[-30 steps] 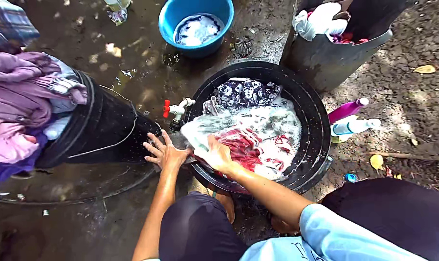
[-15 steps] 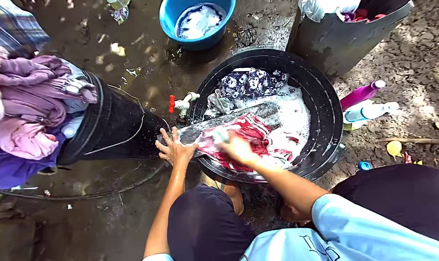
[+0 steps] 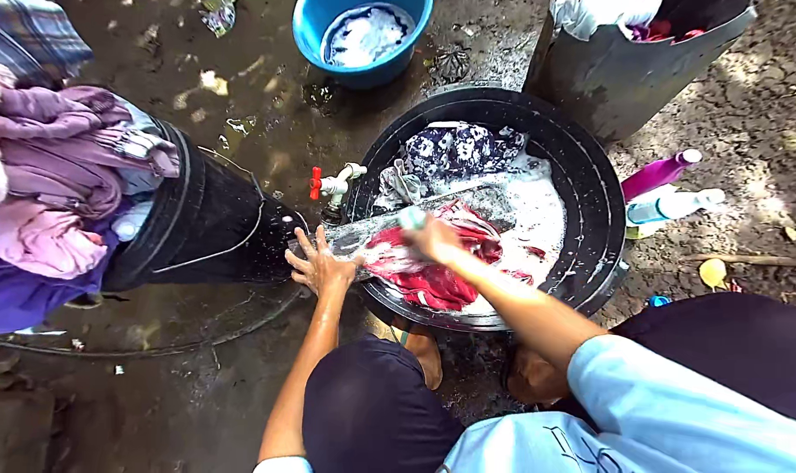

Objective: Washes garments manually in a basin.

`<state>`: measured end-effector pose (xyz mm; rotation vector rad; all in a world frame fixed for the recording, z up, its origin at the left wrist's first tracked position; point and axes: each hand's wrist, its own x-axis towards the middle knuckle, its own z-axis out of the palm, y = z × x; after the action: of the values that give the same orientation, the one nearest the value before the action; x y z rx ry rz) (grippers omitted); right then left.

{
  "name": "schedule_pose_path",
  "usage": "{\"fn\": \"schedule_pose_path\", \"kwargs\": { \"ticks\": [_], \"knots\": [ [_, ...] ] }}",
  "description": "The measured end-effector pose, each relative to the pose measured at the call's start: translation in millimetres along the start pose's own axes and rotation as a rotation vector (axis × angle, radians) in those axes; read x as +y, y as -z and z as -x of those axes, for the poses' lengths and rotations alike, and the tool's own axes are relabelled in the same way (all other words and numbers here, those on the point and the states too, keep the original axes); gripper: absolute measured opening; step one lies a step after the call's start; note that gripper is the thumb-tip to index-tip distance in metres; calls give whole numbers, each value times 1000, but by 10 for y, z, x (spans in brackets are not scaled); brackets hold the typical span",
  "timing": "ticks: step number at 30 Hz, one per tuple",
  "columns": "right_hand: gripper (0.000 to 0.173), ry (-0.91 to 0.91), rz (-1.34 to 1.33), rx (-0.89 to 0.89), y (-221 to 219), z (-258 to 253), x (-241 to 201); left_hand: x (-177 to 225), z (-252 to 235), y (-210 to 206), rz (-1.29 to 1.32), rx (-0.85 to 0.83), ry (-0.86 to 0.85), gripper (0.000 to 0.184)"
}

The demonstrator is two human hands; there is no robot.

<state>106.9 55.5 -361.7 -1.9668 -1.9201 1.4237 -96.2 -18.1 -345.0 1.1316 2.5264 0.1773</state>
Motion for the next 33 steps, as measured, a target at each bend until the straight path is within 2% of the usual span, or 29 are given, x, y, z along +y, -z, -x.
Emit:
{"fn": "schedule_pose_path", "kwargs": {
  "ticks": [3, 5, 7, 9, 10, 11, 13, 16, 17, 18, 20, 22, 23, 24, 25, 26, 29, 30, 31, 33],
  "knots": [
    [65, -224, 201, 188, 662, -316, 714, 17, 8, -22, -11, 8, 1, 106],
    [59, -244, 221, 215, 888, -256, 665, 44, -8, -19, -22, 13, 11, 106],
    [59, -60, 88, 228, 649, 12, 181, 45, -24, -30, -11, 13, 8, 105],
    [56, 153, -43, 105, 74, 325, -301, 4, -2, -40, -21, 10, 3, 104],
    [55, 246, -73, 47, -201, 376, -362, -9, 6, -37, -22, 17, -7, 102],
    [57, 264, -78, -3, -337, 318, -318, -13, 5, -32, -19, 19, -15, 103],
    [64, 109, -77, 43, -206, 51, 97, -28, -4, -38, -24, 10, -9, 107],
    [69, -172, 80, 227, 492, -312, 952, 3, -7, -31, -24, -3, 4, 107],
    [69, -239, 138, 247, 684, -343, 1076, 19, -9, -37, -30, -2, 11, 107],
    [68, -260, 159, 259, 798, -307, 1024, 33, -14, -44, -34, 5, 14, 106],
    [65, -121, 89, 275, 670, -71, 519, 44, -39, -45, -37, 16, 10, 105],
    [57, 101, 18, 185, 154, 296, -59, 14, -16, -51, -26, 2, 0, 104],
    [54, 212, 28, 101, -140, 423, -198, -8, -11, -48, -23, 2, -5, 104],
    [55, 246, 63, -4, -303, 474, -239, -19, -9, -39, -19, 6, -13, 103],
    [59, 226, 105, -63, -348, 457, -138, -23, -8, -22, -13, 2, -21, 104],
    [63, 174, 118, -36, -295, 398, 88, -23, -5, -10, -7, -5, -21, 105],
    [67, -131, 133, 178, 263, 53, 968, 5, 19, -3, -11, -7, -4, 105],
    [67, -235, 162, 215, 480, -31, 1134, 13, 19, -7, -11, -1, 1, 105],
    [66, -298, 188, 243, 652, -61, 1156, 19, 19, -12, -9, 4, 3, 105],
    [64, -242, 132, 286, 715, 65, 741, 36, -5, -11, -2, 8, -1, 105]
  ]
}}
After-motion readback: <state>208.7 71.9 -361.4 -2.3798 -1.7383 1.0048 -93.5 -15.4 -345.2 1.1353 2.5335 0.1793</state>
